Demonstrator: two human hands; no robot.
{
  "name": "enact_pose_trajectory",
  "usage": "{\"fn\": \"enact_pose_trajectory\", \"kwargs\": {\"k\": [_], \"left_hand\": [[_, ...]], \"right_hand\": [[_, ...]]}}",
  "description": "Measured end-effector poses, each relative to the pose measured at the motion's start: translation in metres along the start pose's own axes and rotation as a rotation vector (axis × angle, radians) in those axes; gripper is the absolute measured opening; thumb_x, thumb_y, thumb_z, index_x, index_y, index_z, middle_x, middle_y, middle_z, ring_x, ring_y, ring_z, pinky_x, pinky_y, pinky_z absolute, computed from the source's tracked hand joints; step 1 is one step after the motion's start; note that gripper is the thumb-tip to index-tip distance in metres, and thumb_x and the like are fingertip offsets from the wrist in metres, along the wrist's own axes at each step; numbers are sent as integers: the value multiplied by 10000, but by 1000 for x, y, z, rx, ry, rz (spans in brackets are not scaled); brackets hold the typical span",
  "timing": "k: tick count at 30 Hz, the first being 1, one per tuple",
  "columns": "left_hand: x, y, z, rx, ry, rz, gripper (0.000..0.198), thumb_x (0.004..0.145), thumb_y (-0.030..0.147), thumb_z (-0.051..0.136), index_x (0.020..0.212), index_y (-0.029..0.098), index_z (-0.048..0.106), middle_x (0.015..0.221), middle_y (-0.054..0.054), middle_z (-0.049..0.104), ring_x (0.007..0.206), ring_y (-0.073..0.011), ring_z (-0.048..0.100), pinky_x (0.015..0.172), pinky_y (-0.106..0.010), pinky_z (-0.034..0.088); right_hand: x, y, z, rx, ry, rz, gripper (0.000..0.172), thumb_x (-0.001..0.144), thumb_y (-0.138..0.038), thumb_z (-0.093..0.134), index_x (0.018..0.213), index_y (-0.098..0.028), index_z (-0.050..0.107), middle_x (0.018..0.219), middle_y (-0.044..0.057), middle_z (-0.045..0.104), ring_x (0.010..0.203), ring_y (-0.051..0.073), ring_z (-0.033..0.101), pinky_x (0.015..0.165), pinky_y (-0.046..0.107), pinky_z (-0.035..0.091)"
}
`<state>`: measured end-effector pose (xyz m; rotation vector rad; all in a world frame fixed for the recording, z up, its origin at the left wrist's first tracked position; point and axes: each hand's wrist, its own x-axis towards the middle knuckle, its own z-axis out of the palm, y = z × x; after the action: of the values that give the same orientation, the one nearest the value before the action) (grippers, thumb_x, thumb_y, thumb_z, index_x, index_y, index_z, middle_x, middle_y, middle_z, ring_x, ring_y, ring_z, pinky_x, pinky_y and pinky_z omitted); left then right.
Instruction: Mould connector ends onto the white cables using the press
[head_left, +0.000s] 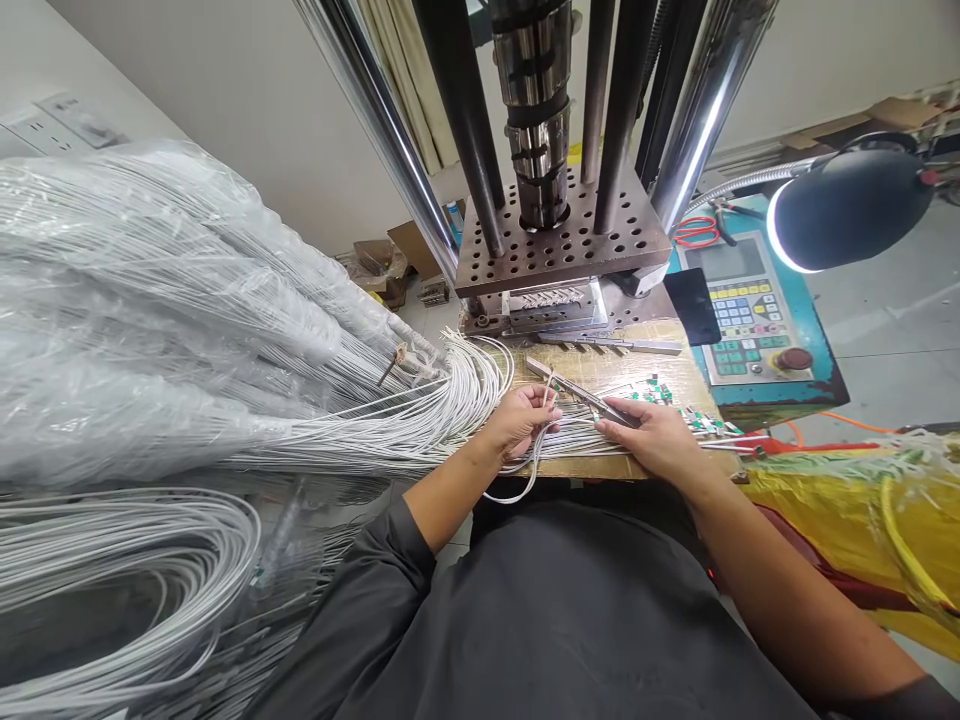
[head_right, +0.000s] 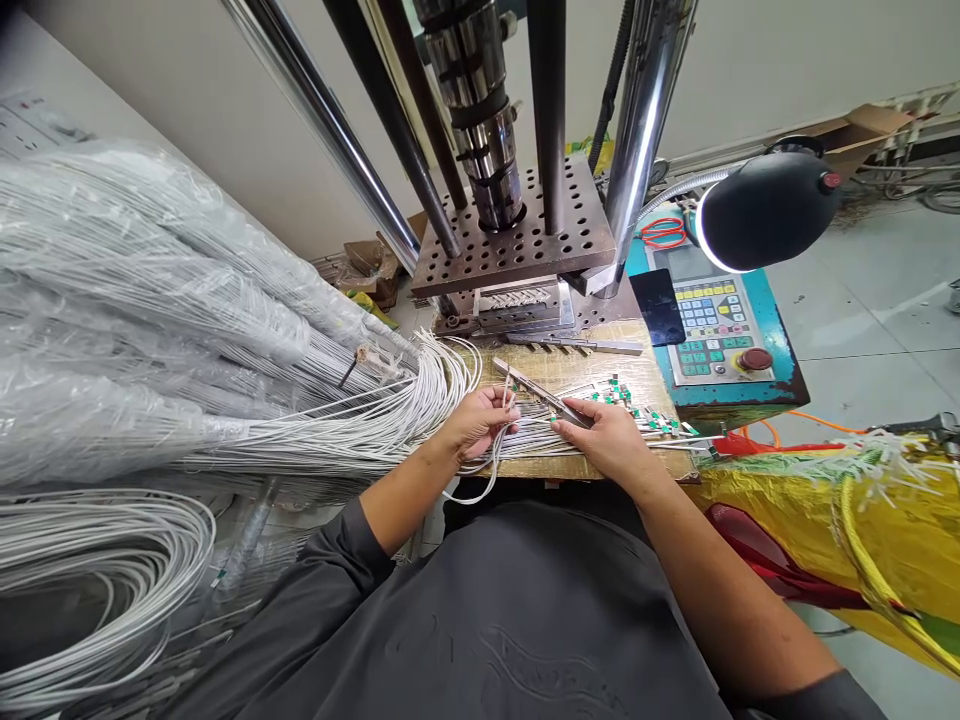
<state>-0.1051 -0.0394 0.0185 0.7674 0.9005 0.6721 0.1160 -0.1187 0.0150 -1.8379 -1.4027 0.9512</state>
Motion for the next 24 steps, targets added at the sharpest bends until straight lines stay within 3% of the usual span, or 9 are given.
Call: {"fn": "enact_pose_trajectory", "kwargs": {"k": [5, 14, 24], "left_hand": [[-1, -2, 2, 36, -6, -12, 477, 547, 167, 953, 784, 148, 540, 740, 45, 563, 608, -60, 575, 550, -203, 517], [4, -6, 2, 164, 18, 75, 518, 526, 269, 950, 740, 164, 490, 719, 27, 623, 568, -102, 647, 434, -168, 372], [16, -4, 7, 462, 0, 47, 403, 625, 251, 922, 728, 145, 548, 654, -6, 661, 486, -79, 590, 449, -175, 385]], "right_hand": [[1, 4, 2, -13, 1, -27, 562, 762, -541, 713, 1209, -204, 766, 1236, 73, 748, 1163, 308, 692, 1069, 425, 515], [-1, 1, 1, 2, -1, -20, 563, 759, -531, 716, 1208, -195, 768, 1227, 87, 750, 1153, 326, 694, 1067, 457, 520], [0, 3, 2, 8, -1, -31, 543, 767, -496, 723, 1216, -192, 764, 1193, 75, 763, 1131, 321, 705, 1042, 439, 538]]}}
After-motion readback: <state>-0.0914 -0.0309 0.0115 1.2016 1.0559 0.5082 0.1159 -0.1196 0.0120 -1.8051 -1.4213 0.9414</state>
